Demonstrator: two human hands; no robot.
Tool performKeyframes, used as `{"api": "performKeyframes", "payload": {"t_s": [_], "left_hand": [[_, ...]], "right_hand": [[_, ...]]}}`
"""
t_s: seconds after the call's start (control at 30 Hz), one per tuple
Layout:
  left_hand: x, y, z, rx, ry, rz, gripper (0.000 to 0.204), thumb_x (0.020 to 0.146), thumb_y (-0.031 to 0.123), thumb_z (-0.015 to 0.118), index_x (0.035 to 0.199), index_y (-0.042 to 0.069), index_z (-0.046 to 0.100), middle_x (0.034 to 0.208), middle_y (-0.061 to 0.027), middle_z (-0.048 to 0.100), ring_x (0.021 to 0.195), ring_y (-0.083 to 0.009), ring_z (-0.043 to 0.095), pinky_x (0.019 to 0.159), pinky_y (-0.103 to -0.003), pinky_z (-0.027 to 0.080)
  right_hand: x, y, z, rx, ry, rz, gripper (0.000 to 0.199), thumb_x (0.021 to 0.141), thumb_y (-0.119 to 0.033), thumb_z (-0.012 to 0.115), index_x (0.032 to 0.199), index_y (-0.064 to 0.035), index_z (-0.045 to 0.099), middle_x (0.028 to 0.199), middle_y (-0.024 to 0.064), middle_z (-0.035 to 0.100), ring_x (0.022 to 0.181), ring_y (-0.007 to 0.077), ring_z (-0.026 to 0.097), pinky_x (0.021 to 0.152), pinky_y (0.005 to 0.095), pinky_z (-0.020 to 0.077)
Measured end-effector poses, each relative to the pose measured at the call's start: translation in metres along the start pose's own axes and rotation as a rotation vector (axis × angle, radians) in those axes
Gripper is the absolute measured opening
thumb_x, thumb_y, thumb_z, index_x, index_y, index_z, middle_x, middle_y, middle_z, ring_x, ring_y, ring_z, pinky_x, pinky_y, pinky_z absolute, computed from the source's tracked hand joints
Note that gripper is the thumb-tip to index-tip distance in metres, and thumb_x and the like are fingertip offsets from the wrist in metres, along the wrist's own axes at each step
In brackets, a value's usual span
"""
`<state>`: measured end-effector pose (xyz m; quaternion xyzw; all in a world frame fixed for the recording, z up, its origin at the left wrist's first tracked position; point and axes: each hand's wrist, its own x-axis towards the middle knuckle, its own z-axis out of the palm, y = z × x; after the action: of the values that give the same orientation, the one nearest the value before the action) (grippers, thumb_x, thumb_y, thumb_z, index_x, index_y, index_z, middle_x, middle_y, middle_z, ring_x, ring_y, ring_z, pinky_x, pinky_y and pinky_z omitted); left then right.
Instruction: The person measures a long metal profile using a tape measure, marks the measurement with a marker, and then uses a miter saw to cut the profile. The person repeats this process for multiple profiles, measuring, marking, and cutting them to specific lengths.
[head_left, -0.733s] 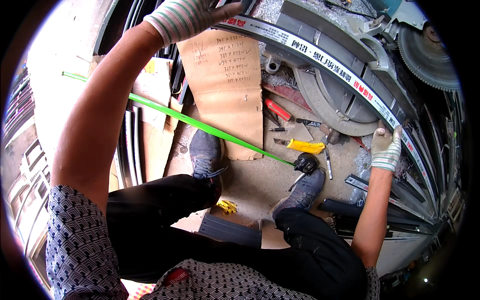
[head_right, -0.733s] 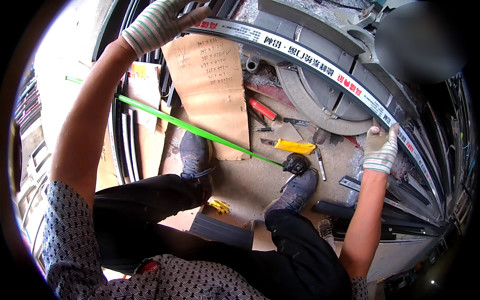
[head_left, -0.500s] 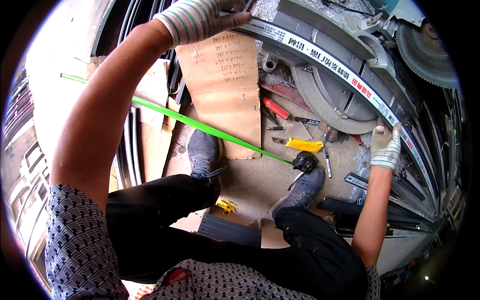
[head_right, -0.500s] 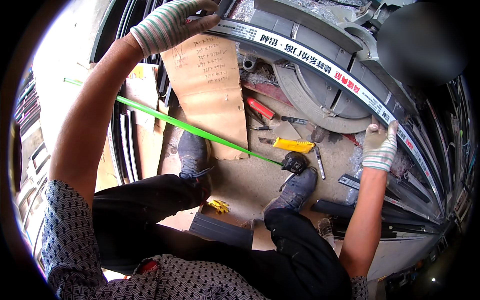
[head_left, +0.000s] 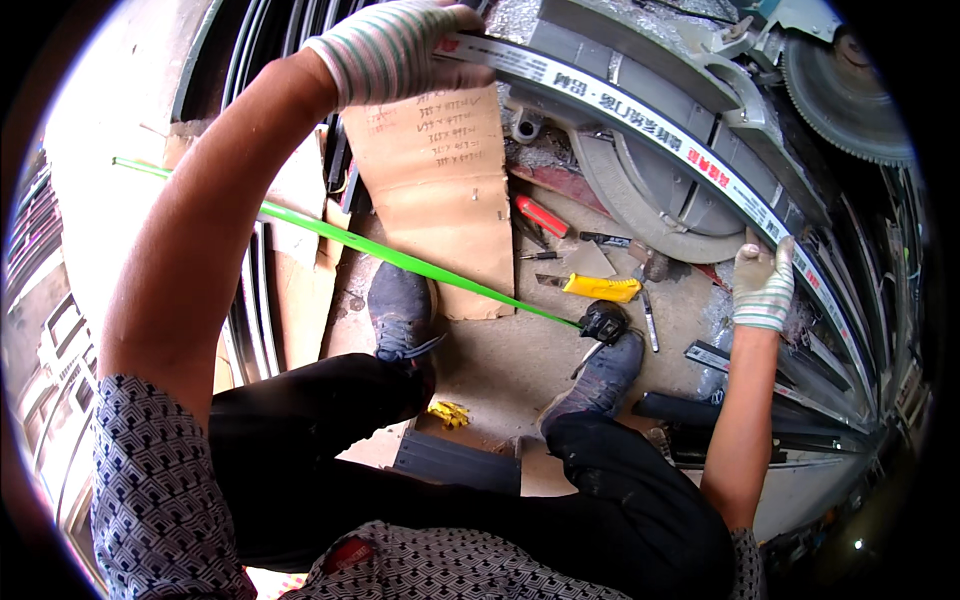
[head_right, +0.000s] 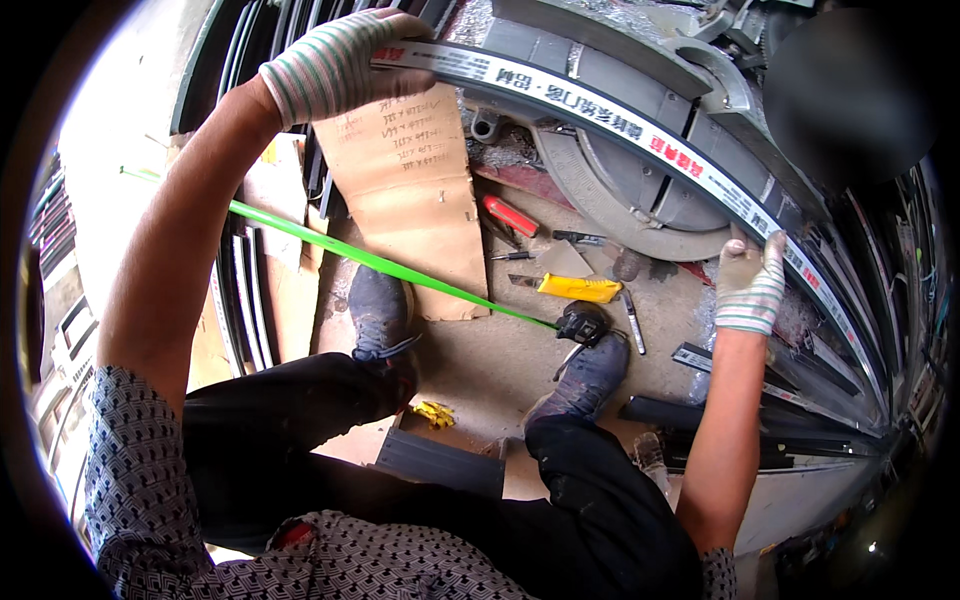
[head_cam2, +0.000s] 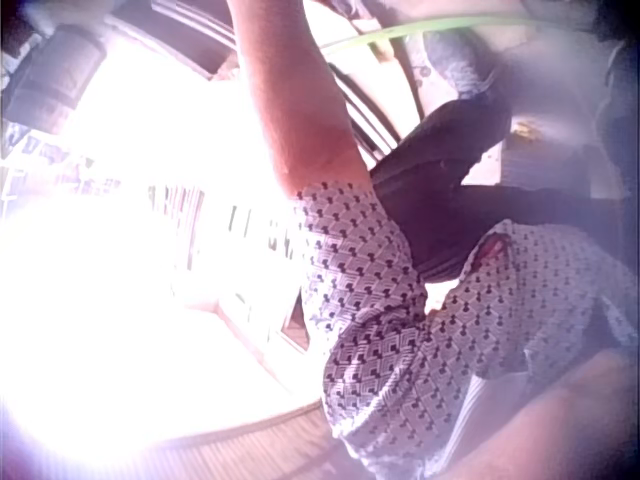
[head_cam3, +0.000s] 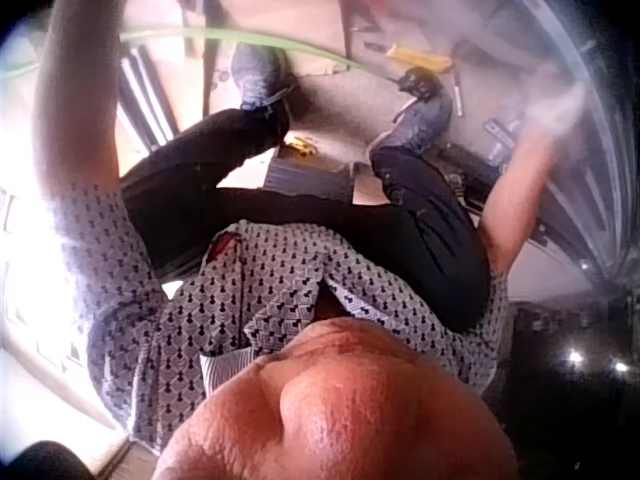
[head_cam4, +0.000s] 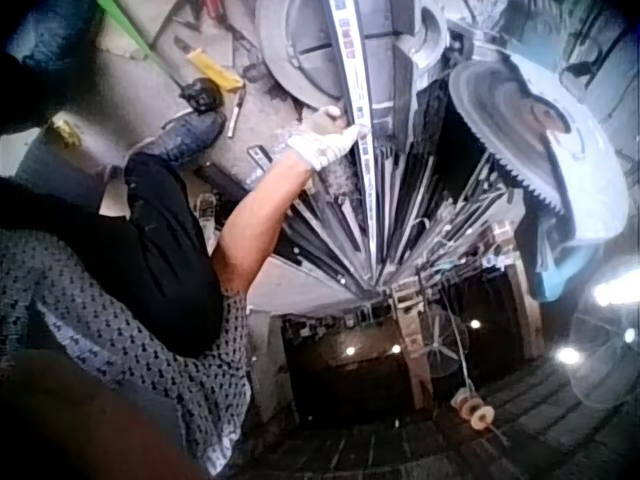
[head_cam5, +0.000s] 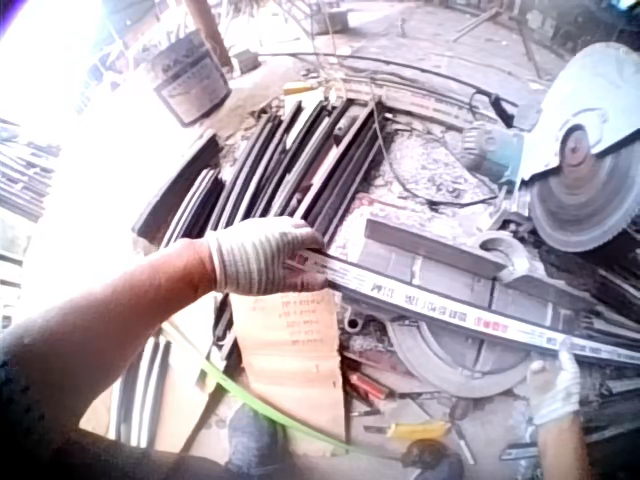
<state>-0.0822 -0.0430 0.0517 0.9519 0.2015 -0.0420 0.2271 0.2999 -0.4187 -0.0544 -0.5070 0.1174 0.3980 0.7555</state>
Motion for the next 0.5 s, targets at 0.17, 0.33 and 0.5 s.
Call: {"api": "performKeyframes", "payload": {"t_s": [0.17, 0.33, 0.5], "left_hand": [[0.005, -0.004, 0.021, 0.169, -0.029, -0.029, 0.056, 0.086, 0.036, 0.082, 0.128, 0.005, 0.062, 0.111, -0.0164, 0.066, 0.108, -0.0351, 0.065, 0.095, -0.042, 0.052], [0.007, -0.007, 0.023, 0.184, -0.047, -0.016, 0.051, 0.084, 0.030, 0.083, 0.122, 0.003, 0.063, 0.099, -0.0188, 0.068, 0.094, -0.0381, 0.068, 0.086, -0.043, 0.055], [0.005, -0.009, 0.023, 0.242, -0.116, -0.104, 0.037, 0.088, 0.023, 0.080, 0.115, 0.004, 0.062, 0.096, -0.0158, 0.067, 0.089, -0.0331, 0.068, 0.083, -0.042, 0.055]], "right_hand": [[-0.008, 0.016, 0.011, -0.097, 0.010, -0.010, 0.043, 0.103, -0.037, 0.064, 0.137, -0.0123, 0.056, 0.130, 0.0094, 0.066, 0.118, 0.0246, 0.061, 0.072, 0.0259, 0.0488], [-0.016, 0.029, 0.028, -0.109, 0.061, 0.001, 0.038, 0.103, -0.038, 0.064, 0.132, -0.0139, 0.057, 0.123, 0.0078, 0.068, 0.112, 0.0246, 0.064, 0.071, 0.0269, 0.0489], [-0.027, 0.032, 0.040, -0.159, 0.055, 0.053, 0.047, 0.100, -0.039, 0.068, 0.133, -0.0082, 0.056, 0.128, 0.0135, 0.064, 0.121, 0.0289, 0.061, 0.074, 0.0278, 0.0559]]}}
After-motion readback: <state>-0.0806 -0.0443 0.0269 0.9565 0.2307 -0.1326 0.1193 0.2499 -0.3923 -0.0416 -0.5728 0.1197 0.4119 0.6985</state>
